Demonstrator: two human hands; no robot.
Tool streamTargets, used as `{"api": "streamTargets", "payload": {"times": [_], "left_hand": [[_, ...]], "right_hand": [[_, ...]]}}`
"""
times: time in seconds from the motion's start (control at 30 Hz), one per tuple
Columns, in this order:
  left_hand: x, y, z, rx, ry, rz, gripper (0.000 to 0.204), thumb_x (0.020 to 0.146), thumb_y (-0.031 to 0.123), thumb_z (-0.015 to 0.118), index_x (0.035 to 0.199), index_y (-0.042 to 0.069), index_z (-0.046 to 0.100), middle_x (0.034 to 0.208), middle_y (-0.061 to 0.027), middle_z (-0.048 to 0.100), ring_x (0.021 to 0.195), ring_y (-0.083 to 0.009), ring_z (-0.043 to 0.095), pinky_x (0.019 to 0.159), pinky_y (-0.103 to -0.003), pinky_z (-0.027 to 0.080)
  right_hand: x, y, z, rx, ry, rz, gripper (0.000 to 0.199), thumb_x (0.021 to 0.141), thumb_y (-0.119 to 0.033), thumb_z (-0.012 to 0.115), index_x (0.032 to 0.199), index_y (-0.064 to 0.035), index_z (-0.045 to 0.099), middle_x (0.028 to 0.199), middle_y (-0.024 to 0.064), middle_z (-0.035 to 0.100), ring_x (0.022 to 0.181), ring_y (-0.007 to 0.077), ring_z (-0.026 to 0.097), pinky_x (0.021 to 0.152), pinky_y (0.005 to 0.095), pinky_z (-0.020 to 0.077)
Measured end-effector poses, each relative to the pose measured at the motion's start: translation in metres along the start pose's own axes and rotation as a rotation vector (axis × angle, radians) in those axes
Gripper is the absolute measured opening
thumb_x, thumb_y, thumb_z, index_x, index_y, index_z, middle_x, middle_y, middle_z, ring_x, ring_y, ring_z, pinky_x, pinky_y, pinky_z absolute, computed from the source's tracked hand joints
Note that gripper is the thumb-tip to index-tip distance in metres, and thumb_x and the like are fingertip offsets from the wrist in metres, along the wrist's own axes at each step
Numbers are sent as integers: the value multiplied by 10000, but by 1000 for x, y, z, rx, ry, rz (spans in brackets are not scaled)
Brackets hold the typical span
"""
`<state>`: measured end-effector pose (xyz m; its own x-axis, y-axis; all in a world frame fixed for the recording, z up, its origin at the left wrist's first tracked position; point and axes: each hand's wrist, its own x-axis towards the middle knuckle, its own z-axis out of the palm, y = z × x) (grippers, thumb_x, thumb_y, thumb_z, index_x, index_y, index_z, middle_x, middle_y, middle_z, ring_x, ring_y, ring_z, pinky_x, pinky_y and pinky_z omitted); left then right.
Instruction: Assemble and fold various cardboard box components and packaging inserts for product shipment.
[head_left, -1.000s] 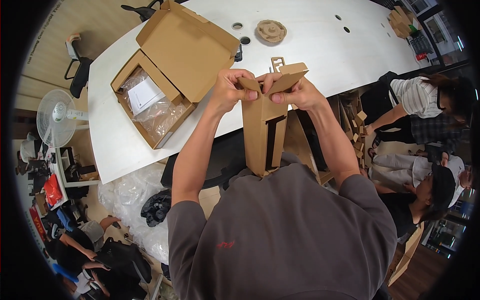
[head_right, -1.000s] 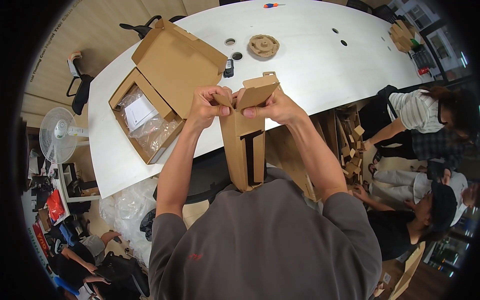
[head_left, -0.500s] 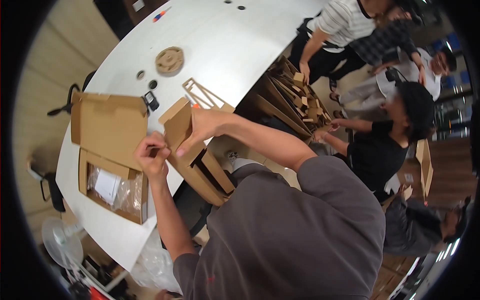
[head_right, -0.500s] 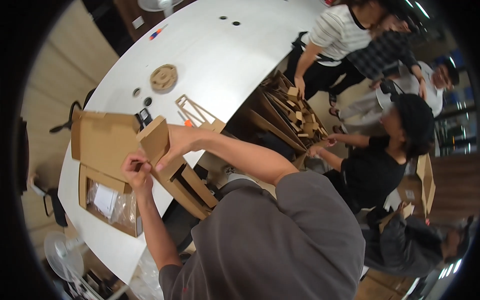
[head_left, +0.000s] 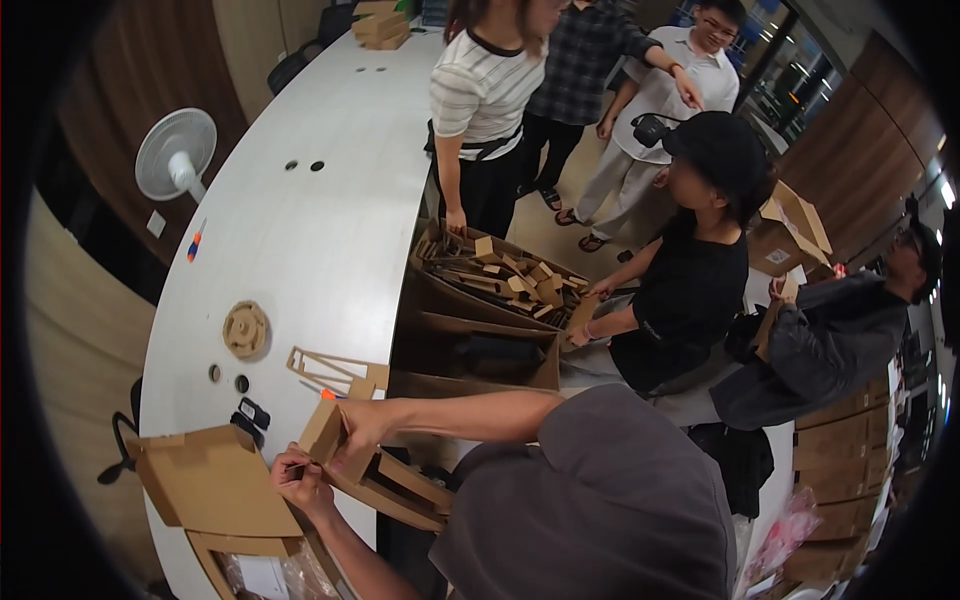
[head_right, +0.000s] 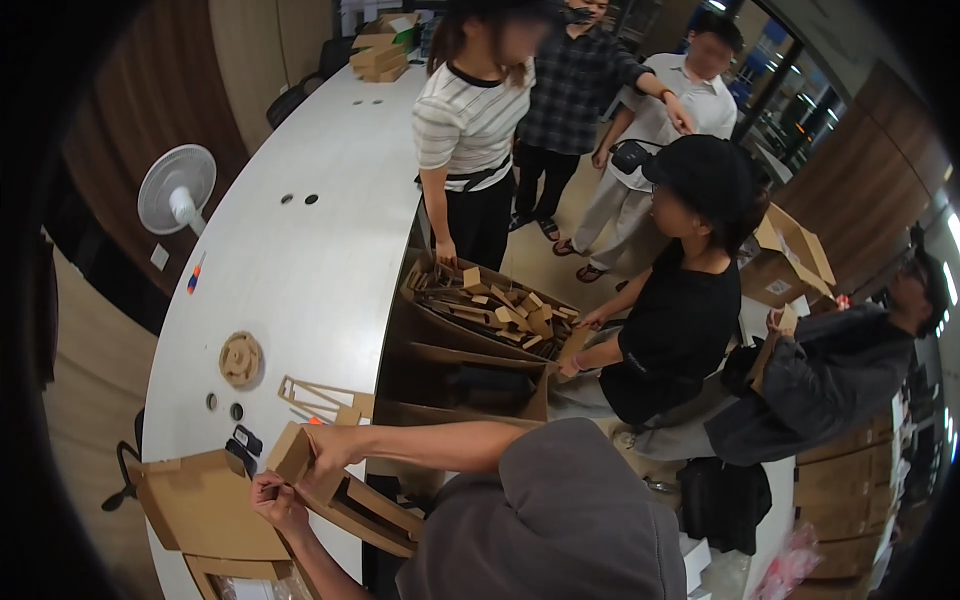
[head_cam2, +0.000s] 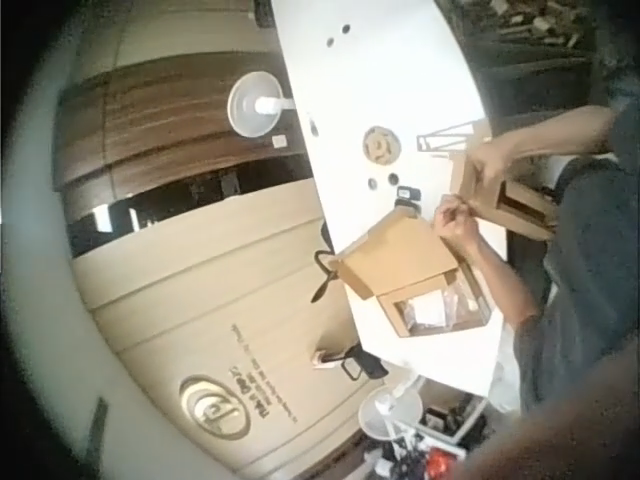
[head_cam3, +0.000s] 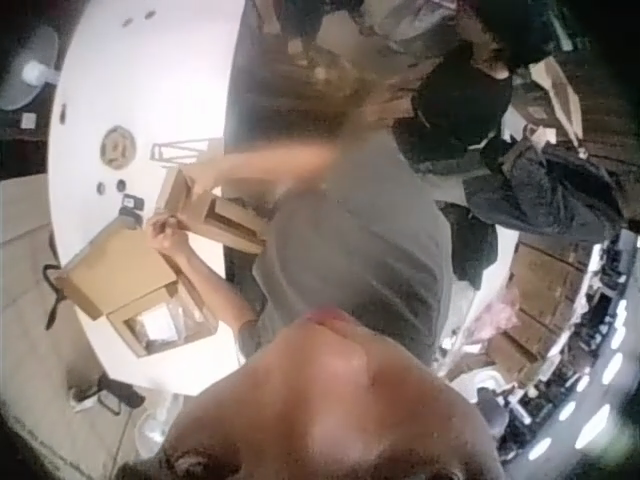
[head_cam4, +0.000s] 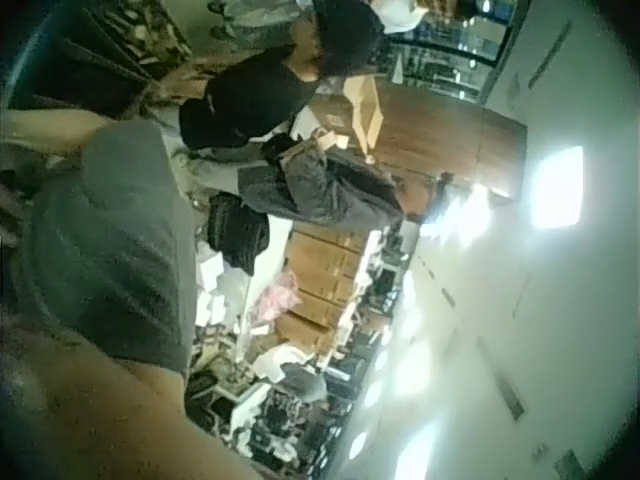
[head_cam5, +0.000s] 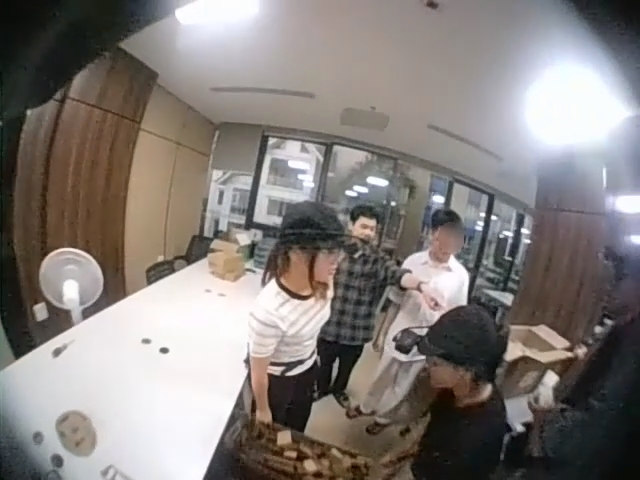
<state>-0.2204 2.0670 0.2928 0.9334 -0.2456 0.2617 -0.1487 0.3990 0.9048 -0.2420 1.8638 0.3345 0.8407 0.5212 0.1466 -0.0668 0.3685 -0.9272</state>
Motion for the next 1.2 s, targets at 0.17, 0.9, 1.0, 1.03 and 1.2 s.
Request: {"api": "streamTargets", "payload": {"times": [0.17,0.9,1.0,1.03,1.2], "left_hand": [[-1,-4,13,-43,-64,-11,326,664,160,811,774,9,543,688,-33,519,635,-128,501,640,-240,398],[-69,-20,42,-486,-398,-181,256,626,15,831,734,-25,602,654,-77,576,608,-168,520,601,-288,424],[-69,-24,56,-560,-461,-161,230,620,-20,801,730,-31,599,637,-88,573,593,-179,506,574,-292,411],[-70,-24,61,-552,-491,-181,223,616,-31,791,726,-32,598,629,-91,570,588,-181,500,565,-291,406],[-76,-19,82,-535,-513,-200,154,593,-79,689,681,-27,573,605,-75,545,565,-154,477,534,-267,380]], "right_hand": [[-26,3,13,14,96,-129,305,749,10,780,1029,-16,662,926,19,682,874,98,615,795,284,493],[-118,12,134,-524,515,-177,264,758,-42,785,974,1,640,909,30,637,829,88,560,741,267,467],[-131,7,139,-553,567,-172,217,752,-31,782,889,0,618,867,35,617,792,107,555,689,274,459],[-136,4,141,-569,586,-173,213,749,-21,779,853,1,593,851,40,608,778,116,551,672,279,451],[-150,-6,150,-641,642,-175,239,736,15,761,780,0,527,827,59,594,765,136,546,646,291,436]]}}
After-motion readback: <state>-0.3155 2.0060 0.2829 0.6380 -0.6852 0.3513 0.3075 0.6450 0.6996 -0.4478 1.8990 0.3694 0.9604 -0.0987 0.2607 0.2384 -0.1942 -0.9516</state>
